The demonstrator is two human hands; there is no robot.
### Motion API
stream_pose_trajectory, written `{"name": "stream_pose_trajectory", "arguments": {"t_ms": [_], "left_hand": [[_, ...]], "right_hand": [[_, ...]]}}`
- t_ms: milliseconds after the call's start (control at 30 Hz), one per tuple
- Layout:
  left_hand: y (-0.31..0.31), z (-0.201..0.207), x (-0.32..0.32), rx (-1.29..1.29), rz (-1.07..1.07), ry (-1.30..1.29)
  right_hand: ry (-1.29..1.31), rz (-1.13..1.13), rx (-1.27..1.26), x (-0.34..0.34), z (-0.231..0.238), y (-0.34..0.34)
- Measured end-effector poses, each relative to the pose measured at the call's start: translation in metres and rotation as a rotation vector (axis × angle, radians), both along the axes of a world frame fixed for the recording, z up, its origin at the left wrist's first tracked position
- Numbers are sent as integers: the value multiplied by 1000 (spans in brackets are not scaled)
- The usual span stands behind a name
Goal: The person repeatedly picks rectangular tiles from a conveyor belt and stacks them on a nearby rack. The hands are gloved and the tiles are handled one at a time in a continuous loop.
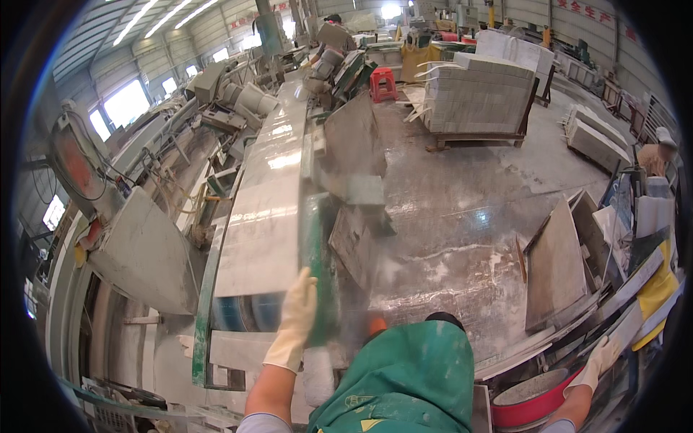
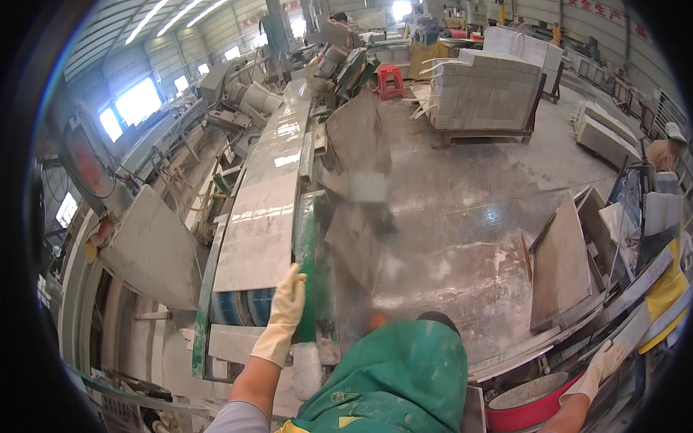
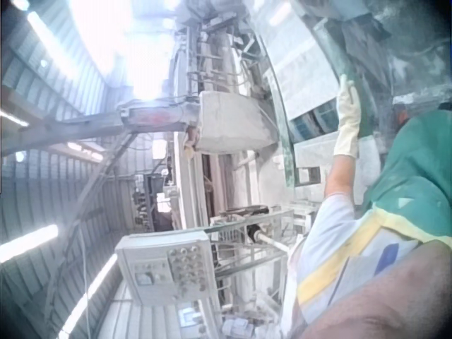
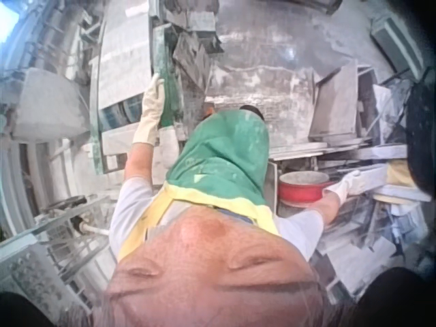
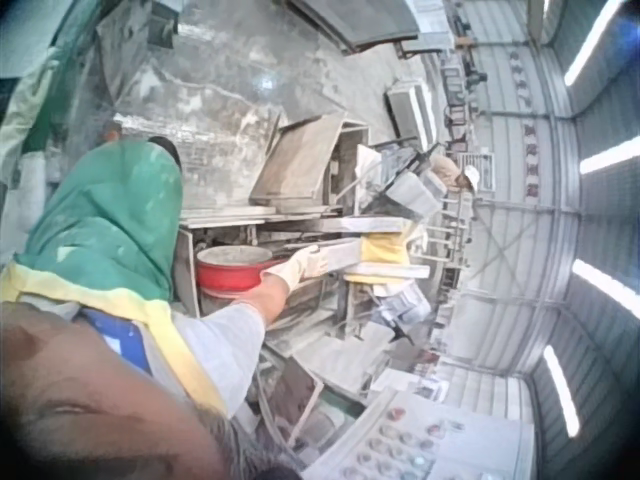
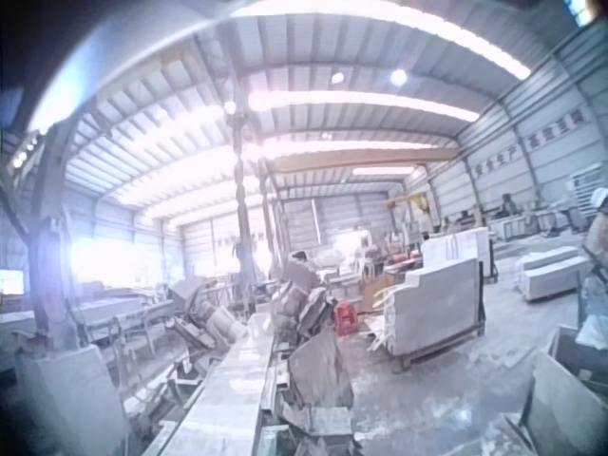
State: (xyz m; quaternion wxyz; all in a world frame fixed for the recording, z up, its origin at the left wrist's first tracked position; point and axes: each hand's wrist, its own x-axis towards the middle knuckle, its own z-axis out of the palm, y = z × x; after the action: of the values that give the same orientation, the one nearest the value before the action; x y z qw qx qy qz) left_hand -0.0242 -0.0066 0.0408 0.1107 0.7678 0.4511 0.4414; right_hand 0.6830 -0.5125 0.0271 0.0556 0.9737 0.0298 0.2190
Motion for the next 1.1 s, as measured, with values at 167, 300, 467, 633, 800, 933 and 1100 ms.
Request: {"name": "stream_pose_trajectory", "arguments": {"t_ms": [167,300,467,633,800,933,1100], "left_hand": [[-5,1,36,-96,-68,416],[1,-15,34,-114,61,436],[8,-29,28,-114,91,570],[8,-22,28,-208,67,557],[6,-20,28,-106,50,516],[6,-20,30,-154,59,512],[4,-12,33,-249,90,551]], "right_hand": [[104,-142,-59,-27,16,4],[134,-181,-208,-32,39,25],[125,-231,-129,-1,20,21],[153,-130,-20,23,-8,-12],[91,-26,149,24,12,-8],[100,-99,163,17,26,-2],[-71,-33,112,24,0,-16]]}}
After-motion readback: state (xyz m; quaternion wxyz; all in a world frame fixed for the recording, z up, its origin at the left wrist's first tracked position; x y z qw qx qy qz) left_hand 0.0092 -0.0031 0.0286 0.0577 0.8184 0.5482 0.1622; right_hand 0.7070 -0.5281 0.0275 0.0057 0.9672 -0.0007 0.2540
